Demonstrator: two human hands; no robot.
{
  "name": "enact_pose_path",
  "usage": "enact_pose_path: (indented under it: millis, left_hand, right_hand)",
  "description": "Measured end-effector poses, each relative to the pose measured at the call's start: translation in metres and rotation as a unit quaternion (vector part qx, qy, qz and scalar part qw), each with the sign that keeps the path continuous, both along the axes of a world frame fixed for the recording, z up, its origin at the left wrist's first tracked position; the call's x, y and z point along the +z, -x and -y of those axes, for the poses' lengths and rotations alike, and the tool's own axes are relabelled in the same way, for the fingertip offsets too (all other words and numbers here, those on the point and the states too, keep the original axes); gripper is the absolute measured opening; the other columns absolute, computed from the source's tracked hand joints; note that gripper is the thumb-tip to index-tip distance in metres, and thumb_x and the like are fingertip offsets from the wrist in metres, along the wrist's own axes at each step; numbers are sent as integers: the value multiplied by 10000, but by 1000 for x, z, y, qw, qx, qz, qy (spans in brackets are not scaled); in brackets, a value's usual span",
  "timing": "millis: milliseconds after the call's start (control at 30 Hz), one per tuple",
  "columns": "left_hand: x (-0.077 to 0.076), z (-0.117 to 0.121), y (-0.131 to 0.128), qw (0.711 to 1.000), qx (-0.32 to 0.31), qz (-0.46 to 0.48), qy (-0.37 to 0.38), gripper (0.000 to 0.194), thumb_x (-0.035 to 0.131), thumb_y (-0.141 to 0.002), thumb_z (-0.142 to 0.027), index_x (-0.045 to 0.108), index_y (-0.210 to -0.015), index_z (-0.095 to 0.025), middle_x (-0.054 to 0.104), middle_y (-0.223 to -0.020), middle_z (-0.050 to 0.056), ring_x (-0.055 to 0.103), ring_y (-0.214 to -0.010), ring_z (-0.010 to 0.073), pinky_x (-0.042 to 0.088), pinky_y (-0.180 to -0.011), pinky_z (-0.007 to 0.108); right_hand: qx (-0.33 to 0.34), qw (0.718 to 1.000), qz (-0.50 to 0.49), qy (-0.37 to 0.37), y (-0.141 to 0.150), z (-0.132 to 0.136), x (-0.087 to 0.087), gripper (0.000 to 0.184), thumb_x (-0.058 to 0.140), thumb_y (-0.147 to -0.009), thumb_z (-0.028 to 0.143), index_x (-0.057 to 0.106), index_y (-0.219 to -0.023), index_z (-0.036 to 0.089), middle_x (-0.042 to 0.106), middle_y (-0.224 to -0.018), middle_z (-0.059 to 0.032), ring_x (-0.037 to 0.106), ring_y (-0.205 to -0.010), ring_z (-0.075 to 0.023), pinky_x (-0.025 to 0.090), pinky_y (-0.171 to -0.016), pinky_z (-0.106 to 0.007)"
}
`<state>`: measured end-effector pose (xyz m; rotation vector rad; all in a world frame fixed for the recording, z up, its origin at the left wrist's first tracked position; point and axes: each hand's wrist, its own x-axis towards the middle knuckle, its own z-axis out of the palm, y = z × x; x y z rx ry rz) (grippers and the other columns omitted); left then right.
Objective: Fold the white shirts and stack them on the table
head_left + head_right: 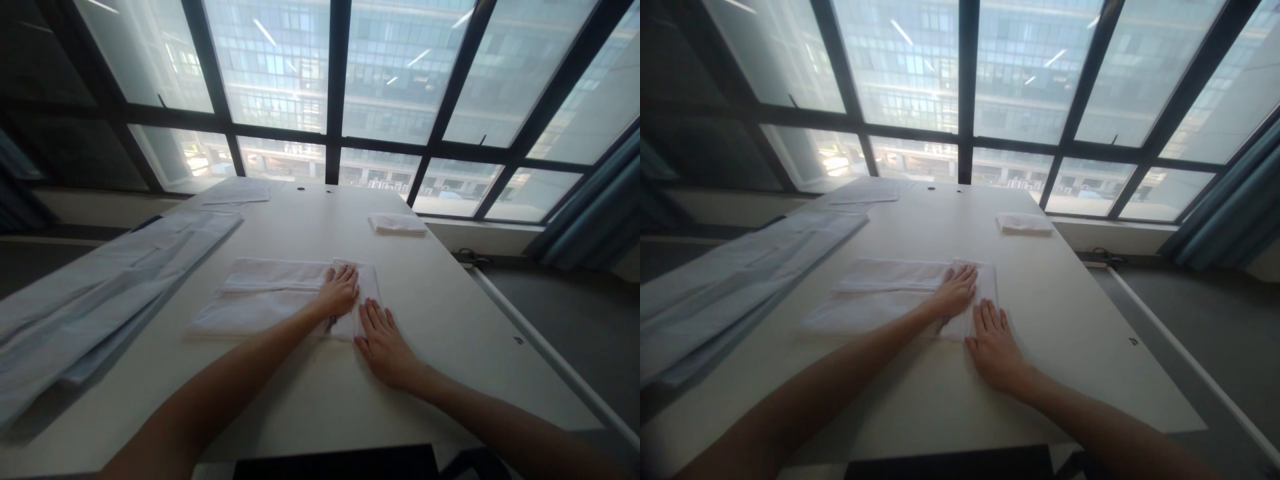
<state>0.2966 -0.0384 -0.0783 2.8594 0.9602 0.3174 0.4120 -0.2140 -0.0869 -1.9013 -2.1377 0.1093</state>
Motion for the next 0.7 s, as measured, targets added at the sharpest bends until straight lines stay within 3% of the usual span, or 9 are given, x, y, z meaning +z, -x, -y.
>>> enact_pose_path:
  millis: [167, 300, 433, 567, 700]
  left_hand:
    - [7, -23, 10, 999, 48, -3, 12, 523, 271, -1073, -378, 422, -1553, -232, 345, -1654, 118, 246, -1548, 336, 203, -1195, 680]
    - [10, -32, 21, 996, 82, -23, 11, 560, 245, -1074, -352, 344, -1592, -163, 303, -1663, 161, 246, -1544, 357, 205, -1192, 678]
    - [7, -36, 25, 996, 82, -19, 10, 562, 233, -1069, -288, 314, -1598, -118, 292, -1661, 185, 243, -1551, 322, 233, -1209, 608]
    - [8, -53, 27, 988, 150, 31, 35, 562, 213, -1069, -275, 320, -1588, -87, 345, -1635, 200, 310, -1530, 273, 262, -1224, 504]
    - [14, -67, 46, 983, 176, 12, 42, 575, 270, -1068, -333, 291, -1607, -134, 275, -1666, 184, 242, -1553, 307, 253, -1214, 563]
  right_hand:
    - [-35, 998, -51, 12, 4, -17, 19, 581, 319, -1047, 364, 453, -1540, 86, 375, -1615, -204, 284, -1534, -310, 241, -1239, -550]
    - [-52, 996, -73, 5, 18, -59, 31, 611, 329, -1041, 349, 367, -1584, 71, 292, -1659, -193, 210, -1557, -314, 209, -1248, -524]
    - [-62, 996, -60, 3, 37, -86, 22, 694, 362, -1037, 410, 258, -1620, 47, 238, -1673, -213, 183, -1560, -342, 181, -1244, -551]
    - [-65, 997, -36, -10, 40, -93, 10, 698, 369, -1034, 501, 328, -1603, 99, 247, -1675, -200, 185, -1558, -345, 168, -1237, -568]
    - [-74, 997, -25, -11, 27, -96, 7, 670, 383, -1031, 522, 372, -1590, 151, 274, -1671, -180, 207, -1553, -329, 159, -1237, -552]
